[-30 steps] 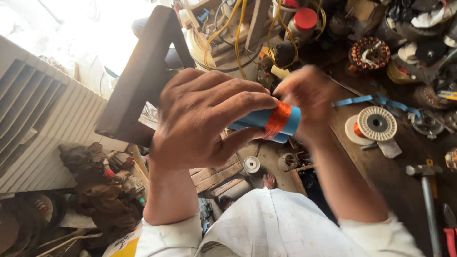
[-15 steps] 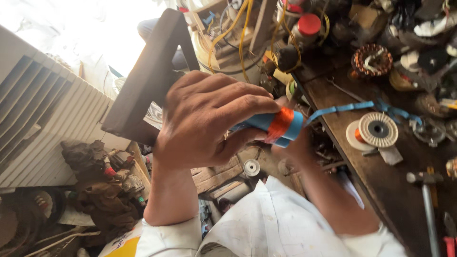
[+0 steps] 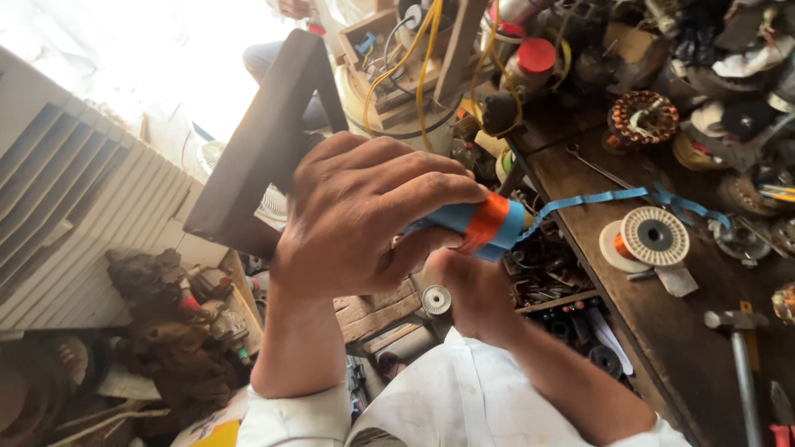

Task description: The person holds a blue cylindrical armature wrapped with orange copper wire and winds and tightens the wire around it by hand, pressing and adjusting the coils. At the end the person sets the armature on a rack and picks up a cardboard box.

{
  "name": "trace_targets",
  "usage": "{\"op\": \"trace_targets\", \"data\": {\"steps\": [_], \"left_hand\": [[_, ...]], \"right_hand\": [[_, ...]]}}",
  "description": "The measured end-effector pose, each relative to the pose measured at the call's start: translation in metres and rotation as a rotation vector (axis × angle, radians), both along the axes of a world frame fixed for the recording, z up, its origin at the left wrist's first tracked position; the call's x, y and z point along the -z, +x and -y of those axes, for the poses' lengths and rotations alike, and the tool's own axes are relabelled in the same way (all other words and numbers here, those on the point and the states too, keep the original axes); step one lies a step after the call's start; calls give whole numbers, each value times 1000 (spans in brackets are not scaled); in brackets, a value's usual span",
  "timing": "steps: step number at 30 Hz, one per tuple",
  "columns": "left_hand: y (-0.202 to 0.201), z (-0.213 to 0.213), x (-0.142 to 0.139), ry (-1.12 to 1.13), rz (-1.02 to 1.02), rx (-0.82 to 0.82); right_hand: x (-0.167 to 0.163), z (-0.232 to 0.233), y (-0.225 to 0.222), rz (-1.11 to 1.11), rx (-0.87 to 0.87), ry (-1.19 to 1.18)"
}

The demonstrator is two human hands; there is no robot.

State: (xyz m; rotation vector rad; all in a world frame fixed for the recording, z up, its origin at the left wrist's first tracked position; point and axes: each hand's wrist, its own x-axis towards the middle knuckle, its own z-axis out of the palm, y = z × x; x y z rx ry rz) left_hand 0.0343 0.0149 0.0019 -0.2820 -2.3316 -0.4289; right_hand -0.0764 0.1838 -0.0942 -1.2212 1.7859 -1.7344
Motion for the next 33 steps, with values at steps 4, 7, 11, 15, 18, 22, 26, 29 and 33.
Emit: {"op": "trace_targets", "data": {"steps": [4,7,11,15,18,22,26,29,33], "left_hand": [[0,1,1,1,20,14],[-2,0,2,-7,6,12],[-1,-2,2,-32,-5,-13],[1,1,1,-3,-4,4],[2,4,1,3,20,30],[3,5,0,14,43,34],[2,5,1,-11,-14,-4],[0,6,3,10,32,-10],[-1,10,4,6,46,17]], "right_hand": [[-10,-45,-8,-516,-126,-183],[-24,-31,-58,-396,53,-320],[-2,13,-39,-252,89,-124],[24,-30,8,-376,-210,-53],[20,-59,-31,-359,-126,-214],[14,-5,-79,-279,186,-74],[5,24,-7,-239,17,-46],[-18,-15,13,-470,-292,-130],[-28,-28,-61,-468,-113,-348]]}}
